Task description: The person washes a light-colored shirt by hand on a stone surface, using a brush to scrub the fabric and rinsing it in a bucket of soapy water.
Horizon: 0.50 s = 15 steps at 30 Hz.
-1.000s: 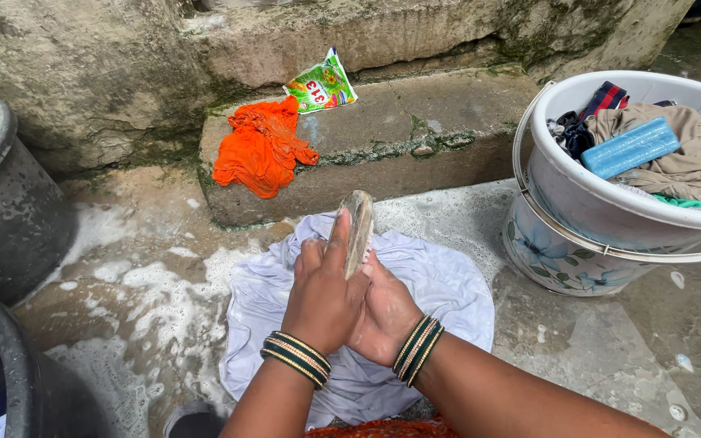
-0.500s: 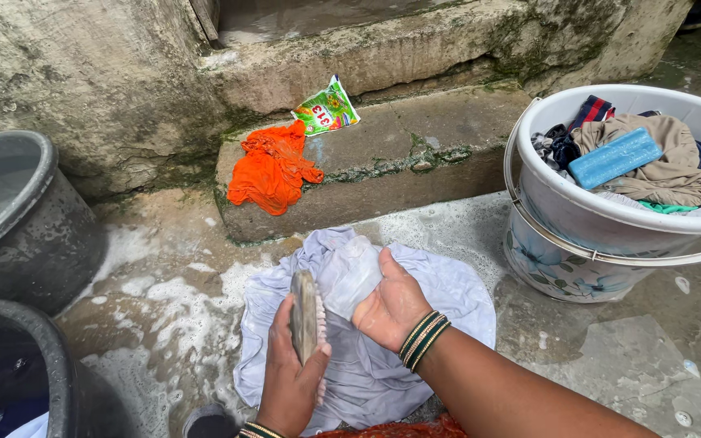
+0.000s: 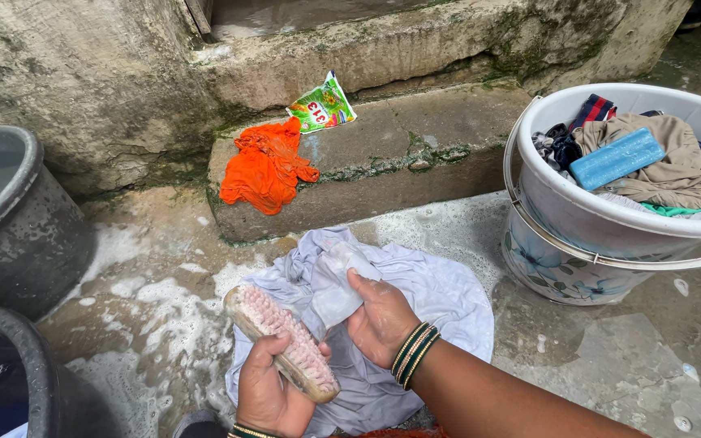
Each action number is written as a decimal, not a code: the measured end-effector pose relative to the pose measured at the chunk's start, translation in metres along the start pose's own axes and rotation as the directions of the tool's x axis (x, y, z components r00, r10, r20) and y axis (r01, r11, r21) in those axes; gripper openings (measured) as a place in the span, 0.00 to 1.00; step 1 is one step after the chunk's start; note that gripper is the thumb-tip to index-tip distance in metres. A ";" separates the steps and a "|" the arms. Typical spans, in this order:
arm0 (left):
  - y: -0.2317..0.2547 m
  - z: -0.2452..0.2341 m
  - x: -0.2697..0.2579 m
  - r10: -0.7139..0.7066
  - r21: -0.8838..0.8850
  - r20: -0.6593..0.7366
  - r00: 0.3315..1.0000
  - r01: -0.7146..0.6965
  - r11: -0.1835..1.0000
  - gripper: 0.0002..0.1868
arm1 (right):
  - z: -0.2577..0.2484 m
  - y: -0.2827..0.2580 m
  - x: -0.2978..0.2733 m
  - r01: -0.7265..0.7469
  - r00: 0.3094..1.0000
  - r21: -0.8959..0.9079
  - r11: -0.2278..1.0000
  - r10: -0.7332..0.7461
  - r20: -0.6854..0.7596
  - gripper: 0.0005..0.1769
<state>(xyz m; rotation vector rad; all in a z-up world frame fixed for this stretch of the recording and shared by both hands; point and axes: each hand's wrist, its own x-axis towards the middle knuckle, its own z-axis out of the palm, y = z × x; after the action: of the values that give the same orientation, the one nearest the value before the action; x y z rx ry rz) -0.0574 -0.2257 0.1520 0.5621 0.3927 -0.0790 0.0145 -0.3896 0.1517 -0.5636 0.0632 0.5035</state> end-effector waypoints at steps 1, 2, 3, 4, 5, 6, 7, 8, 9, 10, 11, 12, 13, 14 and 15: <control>0.007 0.001 -0.006 0.002 -0.003 -0.021 1.000 -0.002 1.000 0.26 | 0.002 -0.001 -0.001 -0.006 1.000 -0.015 1.000 0.006 0.003 0.24; 0.011 0.002 -0.009 0.004 -0.007 -0.042 0.999 -0.004 1.000 0.26 | 0.003 -0.001 -0.003 -0.013 1.000 -0.030 0.999 0.013 0.006 0.24; 0.014 0.002 -0.008 0.013 0.028 -0.050 0.999 -0.012 1.000 0.26 | 0.005 -0.001 -0.005 -0.021 1.000 -0.045 0.999 0.022 0.009 0.25; 0.017 -0.001 -0.005 0.023 0.062 -0.058 0.998 -0.019 0.998 0.26 | 0.007 -0.001 -0.005 -0.062 0.998 -0.077 0.995 0.061 -0.016 0.24; 0.019 -0.007 -0.002 0.031 0.096 -0.067 0.997 -0.024 0.995 0.26 | 0.008 0.000 -0.006 -0.105 0.994 -0.106 0.989 0.101 -0.045 0.23; 0.021 -0.014 0.002 0.047 0.124 -0.062 0.997 -0.039 0.991 0.26 | 0.008 0.002 -0.006 -0.149 0.987 -0.134 0.980 0.140 -0.075 0.23; 0.022 -0.020 0.007 0.064 0.150 -0.055 0.996 -0.055 0.987 0.25 | 0.008 0.003 -0.007 -0.183 0.981 -0.194 0.964 0.167 -0.098 0.21; 0.024 -0.027 0.012 0.081 0.176 -0.046 0.996 -0.072 0.982 0.25 | 0.007 0.005 -0.008 -0.218 0.974 -0.251 0.943 0.193 -0.122 0.20; 0.028 -0.033 0.015 0.098 0.204 -0.052 0.994 -0.086 0.975 0.24 | 0.005 0.006 -0.008 -0.252 0.965 -0.307 0.918 0.215 -0.149 0.19; 0.033 -0.036 0.017 0.115 0.233 -0.056 0.992 -0.099 0.967 0.23 | 0.002 0.004 -0.006 -0.325 0.936 -0.377 0.867 0.238 -0.259 0.18; 0.036 -0.036 0.017 0.131 0.261 -0.062 0.989 -0.111 0.959 0.22 | -0.002 0.001 -0.004 -0.402 0.896 -0.432 0.807 0.249 -0.369 0.18; 0.039 -0.033 0.016 0.202 0.447 -0.047 0.978 -0.160 0.880 0.23 | -0.005 -0.001 -0.003 -0.482 0.845 -0.473 0.738 0.247 -0.475 0.17; 0.045 -0.028 0.013 0.268 0.617 -0.020 0.963 -0.199 0.761 0.25 | -0.007 0.000 -0.001 -0.387 0.874 -0.639 0.665 0.044 -0.483 0.17; 0.052 -0.020 0.008 0.324 0.760 0.022 0.946 -0.227 0.609 0.28 | -0.008 -0.002 0.002 -0.300 0.880 -0.781 0.548 -0.157 -0.448 0.17; 0.060 -0.010 0.001 0.270 0.897 0.100 0.958 -0.204 0.392 0.30 | -0.008 -0.001 0.003 -0.225 0.864 -0.891 0.393 -0.343 -0.369 0.17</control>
<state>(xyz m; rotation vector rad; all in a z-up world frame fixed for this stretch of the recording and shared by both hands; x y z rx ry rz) -0.0493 -0.1695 0.1742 1.7347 0.2959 0.0171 0.0184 -0.3937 0.1448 -1.8491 0.2776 0.2482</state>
